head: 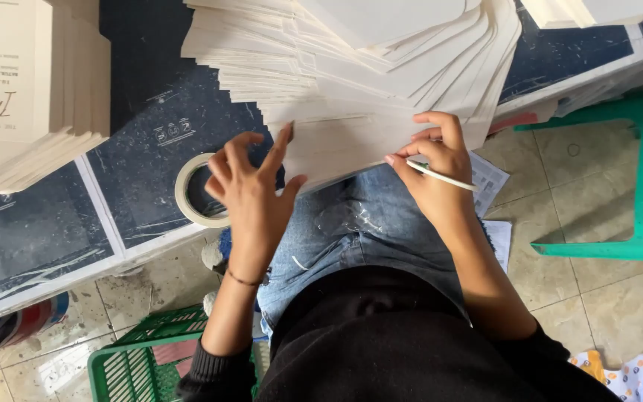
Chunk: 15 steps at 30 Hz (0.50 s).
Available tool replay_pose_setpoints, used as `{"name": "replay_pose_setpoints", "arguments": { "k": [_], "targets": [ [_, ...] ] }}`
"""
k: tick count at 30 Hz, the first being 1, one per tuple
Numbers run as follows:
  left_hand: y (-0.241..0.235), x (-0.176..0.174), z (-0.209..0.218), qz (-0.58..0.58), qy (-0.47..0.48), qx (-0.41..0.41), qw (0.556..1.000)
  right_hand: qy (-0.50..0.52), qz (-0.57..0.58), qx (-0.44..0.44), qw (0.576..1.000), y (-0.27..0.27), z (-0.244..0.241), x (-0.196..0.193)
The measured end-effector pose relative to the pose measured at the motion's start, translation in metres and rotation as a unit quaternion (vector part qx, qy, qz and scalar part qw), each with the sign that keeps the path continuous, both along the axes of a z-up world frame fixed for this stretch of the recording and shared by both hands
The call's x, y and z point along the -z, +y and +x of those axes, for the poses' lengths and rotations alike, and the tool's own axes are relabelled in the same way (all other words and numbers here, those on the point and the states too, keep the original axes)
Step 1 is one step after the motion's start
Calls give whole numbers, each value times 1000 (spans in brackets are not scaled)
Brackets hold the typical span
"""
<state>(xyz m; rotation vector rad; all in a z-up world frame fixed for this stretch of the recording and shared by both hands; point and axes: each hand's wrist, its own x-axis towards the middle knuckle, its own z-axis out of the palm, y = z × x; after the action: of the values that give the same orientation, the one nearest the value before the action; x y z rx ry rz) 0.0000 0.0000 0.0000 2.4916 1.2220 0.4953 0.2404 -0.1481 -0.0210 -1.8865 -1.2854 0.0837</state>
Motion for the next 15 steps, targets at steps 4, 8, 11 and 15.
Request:
{"name": "replay_pose_setpoints", "arguments": {
  "k": [4,8,11,15],
  "targets": [
    [-7,11,44,10,-16,39,999,-13,7,14,1000,4,-3,2],
    [-23,17,76,47,-17,123,991,-48,25,31,998,8,-5,-5],
    [-14,14,94,121,-41,162,978,-68,57,19,996,11,0,-28],
    [14,-17,110,324,-74,133,934,-110,104,15,988,18,4,-57]
  ]
}}
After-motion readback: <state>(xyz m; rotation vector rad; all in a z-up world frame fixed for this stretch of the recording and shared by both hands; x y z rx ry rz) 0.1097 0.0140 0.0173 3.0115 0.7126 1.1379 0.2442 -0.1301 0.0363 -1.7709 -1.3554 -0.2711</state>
